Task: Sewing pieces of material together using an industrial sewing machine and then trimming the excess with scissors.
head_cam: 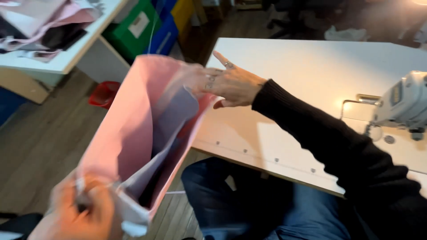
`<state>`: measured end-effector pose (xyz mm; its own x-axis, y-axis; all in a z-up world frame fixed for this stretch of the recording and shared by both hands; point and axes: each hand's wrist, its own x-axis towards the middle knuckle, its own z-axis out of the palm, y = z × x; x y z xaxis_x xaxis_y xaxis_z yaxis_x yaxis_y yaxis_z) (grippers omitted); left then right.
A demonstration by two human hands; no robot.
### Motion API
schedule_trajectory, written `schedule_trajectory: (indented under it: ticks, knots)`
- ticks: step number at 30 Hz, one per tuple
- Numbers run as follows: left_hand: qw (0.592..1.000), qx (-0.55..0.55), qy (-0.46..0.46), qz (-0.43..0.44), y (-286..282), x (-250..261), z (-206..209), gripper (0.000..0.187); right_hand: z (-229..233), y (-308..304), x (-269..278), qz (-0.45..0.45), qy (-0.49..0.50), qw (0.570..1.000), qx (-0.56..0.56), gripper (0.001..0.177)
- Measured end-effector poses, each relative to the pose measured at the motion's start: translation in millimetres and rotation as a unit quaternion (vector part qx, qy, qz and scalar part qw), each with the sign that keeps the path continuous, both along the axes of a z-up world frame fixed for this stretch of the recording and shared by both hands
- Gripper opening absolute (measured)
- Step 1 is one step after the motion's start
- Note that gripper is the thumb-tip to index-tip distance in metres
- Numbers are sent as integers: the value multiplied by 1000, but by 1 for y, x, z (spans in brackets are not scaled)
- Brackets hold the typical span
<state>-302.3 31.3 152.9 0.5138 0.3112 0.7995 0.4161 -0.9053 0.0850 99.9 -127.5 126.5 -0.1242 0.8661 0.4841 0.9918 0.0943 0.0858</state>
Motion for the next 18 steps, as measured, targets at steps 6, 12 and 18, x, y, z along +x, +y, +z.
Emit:
schedule_trajectory:
  ticks: [6,12,18]
  knots:
    - [980,-185,-15,-72,46,-125,-11,15,-26,-17,-41,53,-166,980,-94,36]
    - [976,-115,-117,144,64,-163,-42,21,8,-155,-120,196,-110,974,-9,53]
    - [995,-57,-68,48,148,-52,-21,19,35,-236,-146,71,44,996,18,32]
